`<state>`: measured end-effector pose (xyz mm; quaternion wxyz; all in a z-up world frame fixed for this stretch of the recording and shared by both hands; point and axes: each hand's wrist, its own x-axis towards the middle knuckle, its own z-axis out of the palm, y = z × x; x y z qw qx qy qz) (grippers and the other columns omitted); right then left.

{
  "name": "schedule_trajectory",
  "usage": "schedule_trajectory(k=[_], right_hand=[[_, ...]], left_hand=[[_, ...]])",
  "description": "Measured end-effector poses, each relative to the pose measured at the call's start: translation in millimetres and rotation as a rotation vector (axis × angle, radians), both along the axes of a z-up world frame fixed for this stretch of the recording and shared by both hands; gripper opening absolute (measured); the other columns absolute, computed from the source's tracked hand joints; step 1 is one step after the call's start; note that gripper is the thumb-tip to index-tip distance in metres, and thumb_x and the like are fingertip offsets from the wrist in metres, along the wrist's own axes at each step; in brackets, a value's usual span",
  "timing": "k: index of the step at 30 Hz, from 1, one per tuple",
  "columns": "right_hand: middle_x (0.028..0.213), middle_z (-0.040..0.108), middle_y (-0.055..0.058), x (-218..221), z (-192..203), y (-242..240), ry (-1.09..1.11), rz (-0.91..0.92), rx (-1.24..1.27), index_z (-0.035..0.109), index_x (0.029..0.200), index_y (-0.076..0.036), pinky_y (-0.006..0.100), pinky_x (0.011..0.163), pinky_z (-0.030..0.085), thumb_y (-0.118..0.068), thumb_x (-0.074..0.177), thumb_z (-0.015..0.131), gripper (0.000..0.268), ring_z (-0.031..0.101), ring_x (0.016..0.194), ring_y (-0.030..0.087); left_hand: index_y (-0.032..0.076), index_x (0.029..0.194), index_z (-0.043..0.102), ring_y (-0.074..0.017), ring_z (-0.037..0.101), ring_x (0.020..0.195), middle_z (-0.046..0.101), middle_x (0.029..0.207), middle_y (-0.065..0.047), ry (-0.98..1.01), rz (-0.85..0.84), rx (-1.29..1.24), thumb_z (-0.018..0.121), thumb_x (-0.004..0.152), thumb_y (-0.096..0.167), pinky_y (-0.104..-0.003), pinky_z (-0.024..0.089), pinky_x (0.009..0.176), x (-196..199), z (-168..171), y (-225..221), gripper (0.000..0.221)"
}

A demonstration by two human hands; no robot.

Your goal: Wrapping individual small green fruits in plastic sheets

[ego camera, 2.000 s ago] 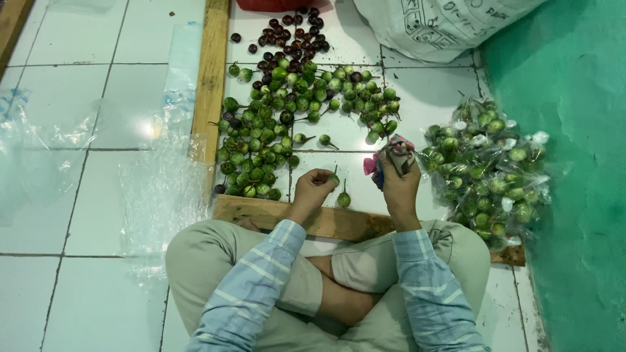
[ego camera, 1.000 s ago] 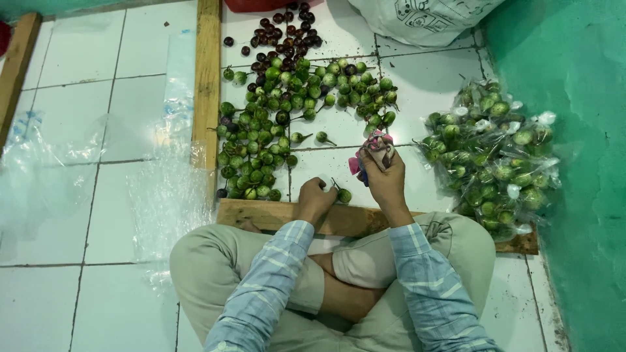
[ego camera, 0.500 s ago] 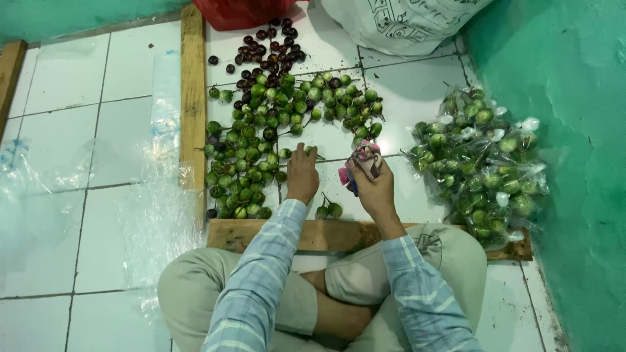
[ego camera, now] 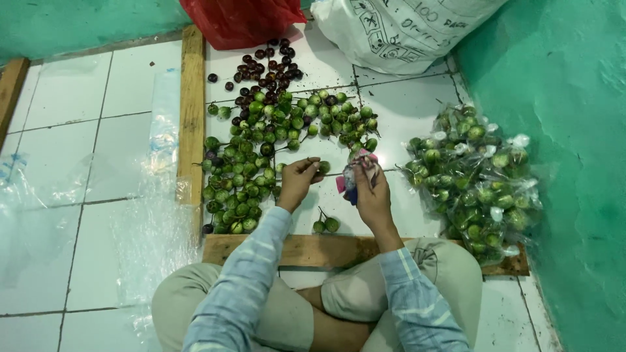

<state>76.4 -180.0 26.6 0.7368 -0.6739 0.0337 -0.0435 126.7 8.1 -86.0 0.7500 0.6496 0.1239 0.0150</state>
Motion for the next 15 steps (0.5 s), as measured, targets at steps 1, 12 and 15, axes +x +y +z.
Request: schedule_trajectory(k=[1, 12, 15], right_hand=[[0.067, 0.067, 0.016, -3, -2, 0, 0.000, -0.003, 0.002, 0.063, 0.104, -0.004, 0.037, 0.052, 0.064, -0.029, 0.107, 0.057, 0.026, 0.069, 0.058, 0.022], [0.095, 0.069, 0.013, -40, 25, 16, -0.193, 0.364, -0.383, 0.070, 0.114, -0.014, 0.044, 0.077, 0.059, -0.020, 0.092, 0.076, 0.024, 0.072, 0.092, 0.036], [0.084, 0.066, 0.011, -44, 39, 18, -0.240, 0.369, -0.410, 0.070, 0.104, -0.014, 0.040, 0.069, 0.057, -0.013, 0.096, 0.065, 0.010, 0.070, 0.077, 0.033]], left_hand=[[-0.009, 0.107, 0.075, -0.0371, 0.075, 0.094, 0.069, 0.113, -0.031, 0.000, -0.003, 0.002, 0.070, 0.097, 0.005, -0.042, 0.068, 0.074, -14, 17, -4, 0.018], [-0.006, 0.100, 0.075, -0.0255, 0.071, 0.090, 0.074, 0.096, -0.019, 0.130, 0.018, -0.335, 0.074, 0.095, 0.007, -0.040, 0.063, 0.085, -111, 88, -19, 0.013], [-0.006, 0.100, 0.075, -0.0272, 0.074, 0.090, 0.075, 0.096, -0.020, 0.106, 0.035, -0.400, 0.074, 0.096, 0.006, -0.037, 0.064, 0.083, -117, 46, -9, 0.013]])
